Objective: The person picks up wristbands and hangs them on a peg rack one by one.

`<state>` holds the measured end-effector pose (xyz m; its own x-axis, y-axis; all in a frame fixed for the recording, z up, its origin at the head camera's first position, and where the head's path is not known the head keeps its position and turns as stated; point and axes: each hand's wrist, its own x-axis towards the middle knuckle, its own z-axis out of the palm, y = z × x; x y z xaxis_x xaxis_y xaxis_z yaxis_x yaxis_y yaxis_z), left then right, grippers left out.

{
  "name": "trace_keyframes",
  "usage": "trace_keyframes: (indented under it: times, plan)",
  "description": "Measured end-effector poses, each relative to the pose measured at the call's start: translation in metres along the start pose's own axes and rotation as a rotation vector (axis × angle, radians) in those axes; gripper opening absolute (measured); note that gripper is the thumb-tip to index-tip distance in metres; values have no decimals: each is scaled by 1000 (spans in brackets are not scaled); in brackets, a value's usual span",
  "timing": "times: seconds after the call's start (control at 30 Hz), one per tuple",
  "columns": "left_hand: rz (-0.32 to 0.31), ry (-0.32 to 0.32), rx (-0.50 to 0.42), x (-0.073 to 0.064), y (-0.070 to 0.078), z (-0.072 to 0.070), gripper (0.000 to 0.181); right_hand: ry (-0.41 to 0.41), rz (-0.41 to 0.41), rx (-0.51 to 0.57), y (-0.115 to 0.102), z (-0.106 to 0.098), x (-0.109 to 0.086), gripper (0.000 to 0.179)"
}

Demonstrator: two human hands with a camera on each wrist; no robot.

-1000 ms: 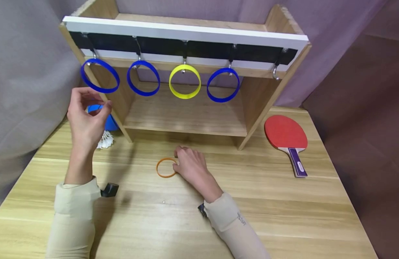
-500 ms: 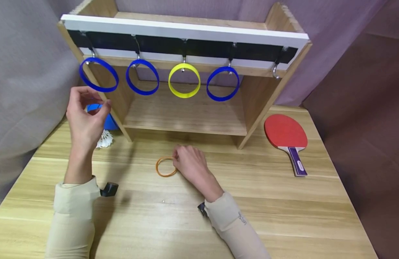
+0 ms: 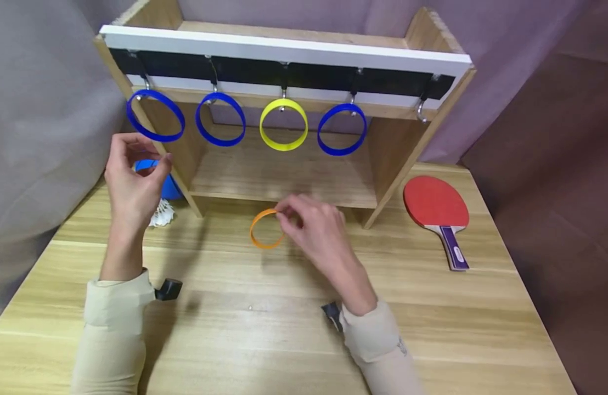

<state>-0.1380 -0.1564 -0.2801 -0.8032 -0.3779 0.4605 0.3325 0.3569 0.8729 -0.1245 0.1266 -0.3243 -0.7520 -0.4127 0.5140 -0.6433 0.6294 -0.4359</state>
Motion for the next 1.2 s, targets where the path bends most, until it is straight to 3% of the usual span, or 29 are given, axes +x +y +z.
trace_keyframes:
  times: [0.1, 0.17, 0.3, 0.4, 0.53, 0.67, 0.8, 1.2]
  plan:
    - [4, 0, -5, 0, 0, 1, 31, 194, -49, -16, -8, -48, 3, 11]
    - [2, 6, -6, -1, 0, 1, 30, 345, -60, -82, -13, -81, 7, 12]
    - [-3, 8, -4, -1, 0, 1, 30, 683, -15, -219, -12, -132, 16, 15]
    - [-8, 5, -2, -1, 1, 1, 31, 810, 43, -289, 0, -156, 20, 17]
    - [-14, 7, 0, 3, -14, 2, 32, 786, 88, -367, 16, -171, 21, 23]
    - [-17, 12, -1, 5, -18, 3, 32, 768, 104, -387, 25, -171, 23, 29]
    - [-18, 11, -4, 0, -3, 1, 29, 760, 102, -395, 30, -167, 23, 28]
    - [-11, 9, -9, 0, -2, 1, 30, 767, 89, -403, 34, -160, 21, 26]
